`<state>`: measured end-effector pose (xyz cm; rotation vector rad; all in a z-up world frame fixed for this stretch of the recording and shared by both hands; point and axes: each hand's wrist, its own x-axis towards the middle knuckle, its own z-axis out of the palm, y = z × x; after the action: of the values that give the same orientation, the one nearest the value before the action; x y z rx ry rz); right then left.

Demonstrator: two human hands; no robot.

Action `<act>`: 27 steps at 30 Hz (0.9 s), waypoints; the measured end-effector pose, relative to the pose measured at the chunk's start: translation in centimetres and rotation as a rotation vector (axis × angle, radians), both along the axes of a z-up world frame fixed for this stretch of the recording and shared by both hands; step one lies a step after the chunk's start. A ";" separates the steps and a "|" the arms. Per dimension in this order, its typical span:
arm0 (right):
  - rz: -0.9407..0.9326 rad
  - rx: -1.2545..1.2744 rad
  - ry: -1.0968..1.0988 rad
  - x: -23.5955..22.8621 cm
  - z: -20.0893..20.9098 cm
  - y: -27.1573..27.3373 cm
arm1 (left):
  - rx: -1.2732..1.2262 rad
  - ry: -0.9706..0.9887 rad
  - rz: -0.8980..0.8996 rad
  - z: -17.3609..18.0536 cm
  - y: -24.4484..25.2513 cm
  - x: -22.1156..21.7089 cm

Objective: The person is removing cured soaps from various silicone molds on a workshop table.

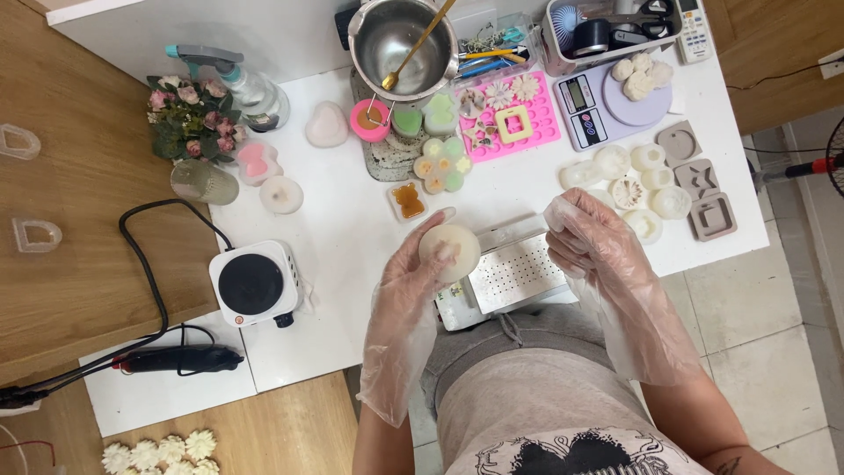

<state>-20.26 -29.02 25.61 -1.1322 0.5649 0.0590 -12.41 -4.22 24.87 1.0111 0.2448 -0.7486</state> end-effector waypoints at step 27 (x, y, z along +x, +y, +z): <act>0.375 -0.524 0.017 5.4 3.8 3.4 | 0.305 -0.869 -0.028 4.7 -5.1 -0.5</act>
<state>-14.90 -25.61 29.43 -1.7413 0.3828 0.2554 -12.92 -9.32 29.60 1.5383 -0.4220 -0.2431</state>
